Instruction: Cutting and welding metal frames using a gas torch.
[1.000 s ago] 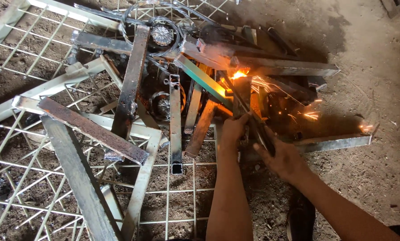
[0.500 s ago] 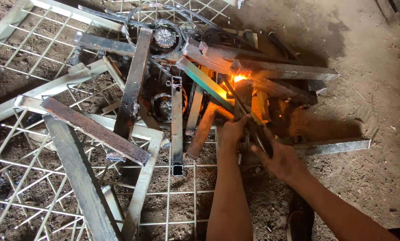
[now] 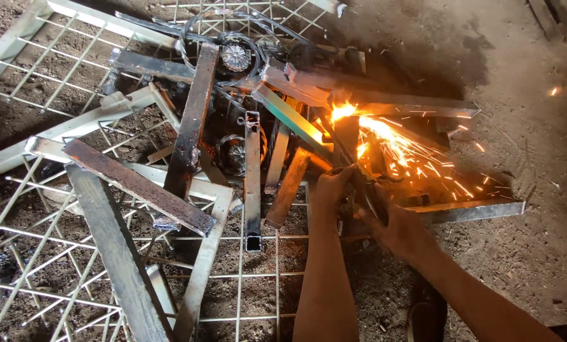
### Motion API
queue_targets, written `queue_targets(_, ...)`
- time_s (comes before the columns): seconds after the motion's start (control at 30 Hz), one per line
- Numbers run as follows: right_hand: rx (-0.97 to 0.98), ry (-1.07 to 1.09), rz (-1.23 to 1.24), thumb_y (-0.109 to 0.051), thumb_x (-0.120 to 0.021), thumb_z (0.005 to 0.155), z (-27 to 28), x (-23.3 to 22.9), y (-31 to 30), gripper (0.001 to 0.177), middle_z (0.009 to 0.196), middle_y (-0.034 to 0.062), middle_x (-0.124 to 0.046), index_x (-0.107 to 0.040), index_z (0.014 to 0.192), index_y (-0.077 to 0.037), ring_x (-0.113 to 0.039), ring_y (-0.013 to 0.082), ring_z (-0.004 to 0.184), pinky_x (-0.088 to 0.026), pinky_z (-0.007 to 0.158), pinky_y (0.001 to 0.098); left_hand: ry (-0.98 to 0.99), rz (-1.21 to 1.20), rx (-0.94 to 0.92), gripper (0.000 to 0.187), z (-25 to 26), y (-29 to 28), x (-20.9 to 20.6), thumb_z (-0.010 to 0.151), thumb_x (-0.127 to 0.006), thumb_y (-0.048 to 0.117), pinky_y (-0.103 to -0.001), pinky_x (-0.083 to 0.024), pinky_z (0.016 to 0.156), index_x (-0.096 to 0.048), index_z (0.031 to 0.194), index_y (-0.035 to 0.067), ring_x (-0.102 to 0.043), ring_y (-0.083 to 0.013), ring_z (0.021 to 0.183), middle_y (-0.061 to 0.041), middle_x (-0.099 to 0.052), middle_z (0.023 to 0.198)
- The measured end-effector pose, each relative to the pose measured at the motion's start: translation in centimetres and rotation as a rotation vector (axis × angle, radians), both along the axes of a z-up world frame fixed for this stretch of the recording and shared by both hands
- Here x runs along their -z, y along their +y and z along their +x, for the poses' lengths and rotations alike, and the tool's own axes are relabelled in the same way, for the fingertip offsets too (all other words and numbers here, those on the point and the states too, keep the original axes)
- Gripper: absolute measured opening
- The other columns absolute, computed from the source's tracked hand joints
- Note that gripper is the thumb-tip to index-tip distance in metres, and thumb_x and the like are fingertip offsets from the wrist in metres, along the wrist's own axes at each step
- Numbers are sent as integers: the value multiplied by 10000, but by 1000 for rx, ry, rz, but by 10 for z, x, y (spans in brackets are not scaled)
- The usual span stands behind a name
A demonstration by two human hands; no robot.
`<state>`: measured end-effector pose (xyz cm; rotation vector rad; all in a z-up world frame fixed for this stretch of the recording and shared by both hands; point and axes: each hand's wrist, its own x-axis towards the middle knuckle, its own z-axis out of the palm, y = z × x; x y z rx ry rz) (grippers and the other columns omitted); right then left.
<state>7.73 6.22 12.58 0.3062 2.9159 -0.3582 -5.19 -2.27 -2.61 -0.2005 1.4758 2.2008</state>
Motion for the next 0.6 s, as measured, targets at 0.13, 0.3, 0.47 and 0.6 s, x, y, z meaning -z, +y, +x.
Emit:
queue_targets(0.13,32,-32,-30,-604,-545,892,0,3,1,756,1112,223,-739,-380,1565,-300,-730,402,1039,-562,911,490,-19,-67,-6,583,0,-3,-7,775,-775,541,-338,-520,594,-788,1107,62,-663,-157,685,-56,-733,801)
queue_targets(0.3,-3,-3,-55,-625,-539,883,-1,11,10,755,1143,217,-731,-409,1539,-275,-724,401,1053,-561,924,492,-69,-301,111,678,-6,1,5,830,-756,618,-366,-503,608,-789,1044,-24,-650,-187,698,-104,-725,816)
queue_targets(0.47,-2,-26,-25,-637,-537,903,-3,16,14,723,1159,225,-709,-456,1502,-240,-704,390,1094,-540,956,499,-88,-91,18,578,-1,1,-2,767,-793,540,-361,-492,592,-779,1051,37,-635,-174,665,-65,-718,783)
queue_targets(0.6,32,-59,-24,-634,-532,902,0,-1,-2,708,1116,222,-735,-468,1497,-258,-726,374,1085,-553,951,491,-74,10,-9,549,0,3,0,771,-788,500,-357,-478,565,-788,1021,11,-615,-165,629,-51,-715,754)
